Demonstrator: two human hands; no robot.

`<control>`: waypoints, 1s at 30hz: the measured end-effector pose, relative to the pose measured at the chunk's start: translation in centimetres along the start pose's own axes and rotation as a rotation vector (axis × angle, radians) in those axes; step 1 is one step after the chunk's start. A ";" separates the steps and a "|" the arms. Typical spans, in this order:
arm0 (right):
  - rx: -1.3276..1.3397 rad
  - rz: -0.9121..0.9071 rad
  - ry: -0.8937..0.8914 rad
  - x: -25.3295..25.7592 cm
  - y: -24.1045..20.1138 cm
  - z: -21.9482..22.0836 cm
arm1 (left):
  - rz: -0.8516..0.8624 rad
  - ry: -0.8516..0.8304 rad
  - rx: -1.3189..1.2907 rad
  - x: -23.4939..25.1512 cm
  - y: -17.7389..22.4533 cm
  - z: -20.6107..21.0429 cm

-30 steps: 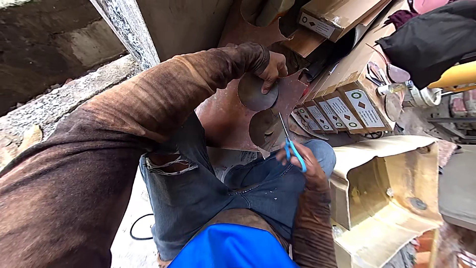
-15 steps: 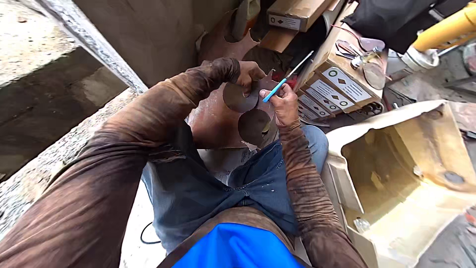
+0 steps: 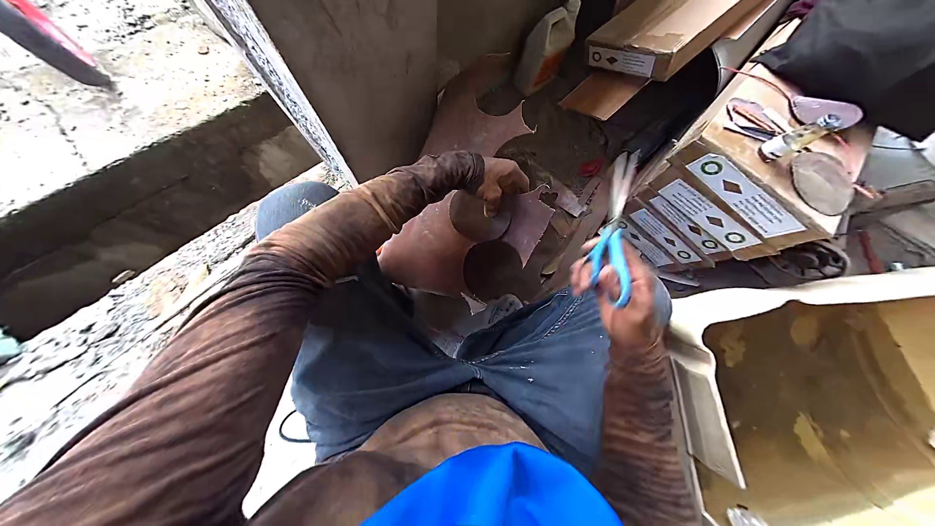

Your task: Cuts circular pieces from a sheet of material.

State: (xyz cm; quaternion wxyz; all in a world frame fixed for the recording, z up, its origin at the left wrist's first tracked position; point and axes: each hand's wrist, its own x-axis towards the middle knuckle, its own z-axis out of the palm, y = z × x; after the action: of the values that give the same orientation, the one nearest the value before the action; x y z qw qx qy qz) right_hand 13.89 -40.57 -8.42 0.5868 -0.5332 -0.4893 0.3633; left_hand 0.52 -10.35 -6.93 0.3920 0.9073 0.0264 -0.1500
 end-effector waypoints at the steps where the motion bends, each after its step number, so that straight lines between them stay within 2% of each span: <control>1: 0.003 0.052 -0.098 -1.3 0.7 0.8 | 0.000 0.020 -0.002 0.0 0.2 -0.2; 5: -0.025 0.213 -0.223 -4.4 3.9 3.7 | 0.021 0.103 0.086 -0.3 -0.3 -0.9; 12: -0.047 0.244 -0.261 -2.1 4.5 5.2 | 0.107 0.106 0.019 -2.8 0.0 -2.6; 18: -0.016 0.165 -0.140 0.7 4.7 8.1 | 0.114 0.149 0.006 -3.7 0.1 -3.4; 24: 0.021 0.049 -0.006 4.5 6.8 6.3 | 0.019 0.261 -0.090 -4.5 0.5 -4.8; 30: -0.059 0.008 -0.049 6.4 6.4 3.5 | -0.146 0.383 0.018 -4.0 0.8 -5.0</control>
State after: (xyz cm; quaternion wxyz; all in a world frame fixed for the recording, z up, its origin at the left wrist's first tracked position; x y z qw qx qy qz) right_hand 12.77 -32.44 -13.64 0.5573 -0.5430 -0.5121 0.3639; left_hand -1.87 -7.03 -1.93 0.3600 0.9183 0.1649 -0.0030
